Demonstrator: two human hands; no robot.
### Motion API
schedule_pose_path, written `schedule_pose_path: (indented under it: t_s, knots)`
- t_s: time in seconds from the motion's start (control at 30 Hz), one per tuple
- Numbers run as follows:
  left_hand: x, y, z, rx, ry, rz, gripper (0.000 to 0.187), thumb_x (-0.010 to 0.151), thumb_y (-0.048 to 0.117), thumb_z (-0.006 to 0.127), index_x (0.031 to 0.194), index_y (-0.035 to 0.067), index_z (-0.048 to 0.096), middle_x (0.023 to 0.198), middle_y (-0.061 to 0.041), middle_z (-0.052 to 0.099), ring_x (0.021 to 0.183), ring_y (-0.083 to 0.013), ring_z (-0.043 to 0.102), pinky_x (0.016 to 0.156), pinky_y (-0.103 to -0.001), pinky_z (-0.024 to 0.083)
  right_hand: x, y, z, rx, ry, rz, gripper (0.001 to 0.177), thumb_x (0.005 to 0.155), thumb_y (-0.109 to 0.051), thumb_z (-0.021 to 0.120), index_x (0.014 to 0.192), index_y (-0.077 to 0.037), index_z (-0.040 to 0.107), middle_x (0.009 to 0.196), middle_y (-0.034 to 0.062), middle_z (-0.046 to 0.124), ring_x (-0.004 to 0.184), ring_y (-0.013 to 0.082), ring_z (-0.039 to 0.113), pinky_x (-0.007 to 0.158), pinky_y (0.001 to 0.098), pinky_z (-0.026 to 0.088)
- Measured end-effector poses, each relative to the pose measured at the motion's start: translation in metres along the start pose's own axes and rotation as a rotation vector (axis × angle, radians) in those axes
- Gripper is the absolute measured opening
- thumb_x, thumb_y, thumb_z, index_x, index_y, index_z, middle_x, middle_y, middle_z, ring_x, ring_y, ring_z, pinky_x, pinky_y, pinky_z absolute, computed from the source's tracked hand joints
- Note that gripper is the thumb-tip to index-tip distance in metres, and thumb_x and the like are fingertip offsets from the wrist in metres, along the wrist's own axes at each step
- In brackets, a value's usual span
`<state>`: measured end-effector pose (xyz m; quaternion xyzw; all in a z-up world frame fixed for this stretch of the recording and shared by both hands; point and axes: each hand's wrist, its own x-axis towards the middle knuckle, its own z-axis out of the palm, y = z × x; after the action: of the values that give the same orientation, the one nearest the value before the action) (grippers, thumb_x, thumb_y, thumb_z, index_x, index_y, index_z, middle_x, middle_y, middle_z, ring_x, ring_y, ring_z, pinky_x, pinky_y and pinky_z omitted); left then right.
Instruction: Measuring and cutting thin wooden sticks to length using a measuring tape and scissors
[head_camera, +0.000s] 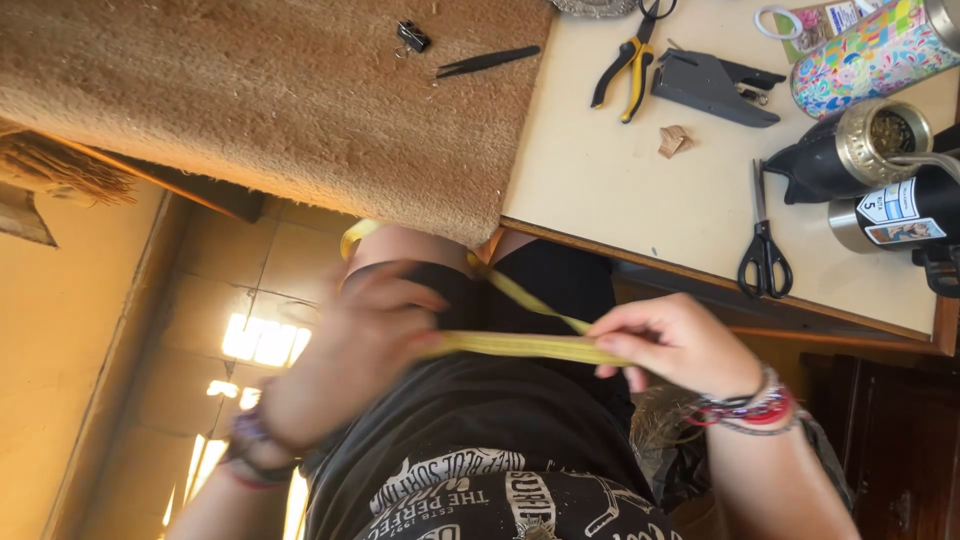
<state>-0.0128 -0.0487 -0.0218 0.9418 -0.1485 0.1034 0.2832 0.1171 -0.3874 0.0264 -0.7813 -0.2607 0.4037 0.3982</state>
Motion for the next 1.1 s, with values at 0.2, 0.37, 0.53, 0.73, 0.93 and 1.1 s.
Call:
schedule_pose_path:
  t_s: [0.2,0.37,0.53,0.73,0.93,1.1]
  knots:
    - [-0.057,-0.047,-0.045,0.301,-0.256,-0.312,0.026,0.091,0.05,0.056,0.093,0.042,0.08,0.118,0.022,0.069,0.14,-0.015,0.049,0.12,-0.055,0.021,-0.028,0.012,-0.018,0.139,0.05,0.183,0.015,0.089,-0.012,0.071,0.088,0.0,0.081,0.069,0.0142,0.085,0.039,0.0107,0.062,0.047,0.0223,0.056]
    - [-0.044,-0.032,-0.059,0.368,-0.66,-0.511,0.034,0.096,0.054,0.041,0.109,0.055,0.072,0.131,0.027,0.061,0.146,-0.008,0.041,0.128,-0.063,0.012,-0.023,0.01,-0.008,0.054,-0.023,0.107,0.011,0.09,-0.012,0.071,0.09,-0.004,0.08,0.068,0.0077,0.083,0.039,0.0059,0.063,0.038,0.0157,0.053]
    - [-0.019,-0.004,0.002,-0.055,-0.045,-0.08,0.037,0.094,0.041,0.064,0.128,0.028,0.072,0.14,-0.011,0.065,0.12,-0.0307,0.065,0.116,-0.049,0.038,-0.005,0.005,0.012,-0.117,-0.098,-0.026,0.01,0.093,-0.016,0.068,0.093,-0.012,0.078,0.071,0.0011,0.083,0.042,0.0014,0.068,0.035,0.0084,0.054]
    - [0.036,0.068,0.038,-0.295,-0.145,0.055,0.031,0.099,0.04,0.057,0.088,0.018,0.076,0.122,0.0,0.073,0.132,-0.0325,0.056,0.113,-0.069,0.022,0.014,-0.028,0.033,0.002,-0.09,0.011,0.007,0.088,-0.013,0.074,0.084,-0.007,0.076,0.066,0.0045,0.08,0.044,0.0085,0.069,0.038,0.0182,0.06]
    - [0.019,0.03,0.025,-0.165,-0.091,0.035,0.013,0.092,0.035,0.068,0.086,0.025,0.073,0.121,0.013,0.073,0.134,-0.0258,0.056,0.112,-0.064,0.025,0.005,0.005,0.005,0.026,-0.045,0.013,0.02,0.091,-0.013,0.068,0.107,-0.008,0.08,0.074,0.0043,0.084,0.048,0.0073,0.074,0.05,0.0178,0.064]
    - [-0.009,-0.003,0.006,-0.151,-0.182,-0.175,0.02,0.091,0.038,0.064,0.078,0.03,0.077,0.123,0.014,0.073,0.138,-0.0247,0.05,0.115,-0.056,0.016,-0.01,0.024,-0.015,0.195,0.008,0.127,0.017,0.091,-0.008,0.068,0.099,0.001,0.08,0.073,0.0152,0.084,0.04,0.0101,0.064,0.046,0.0202,0.057]
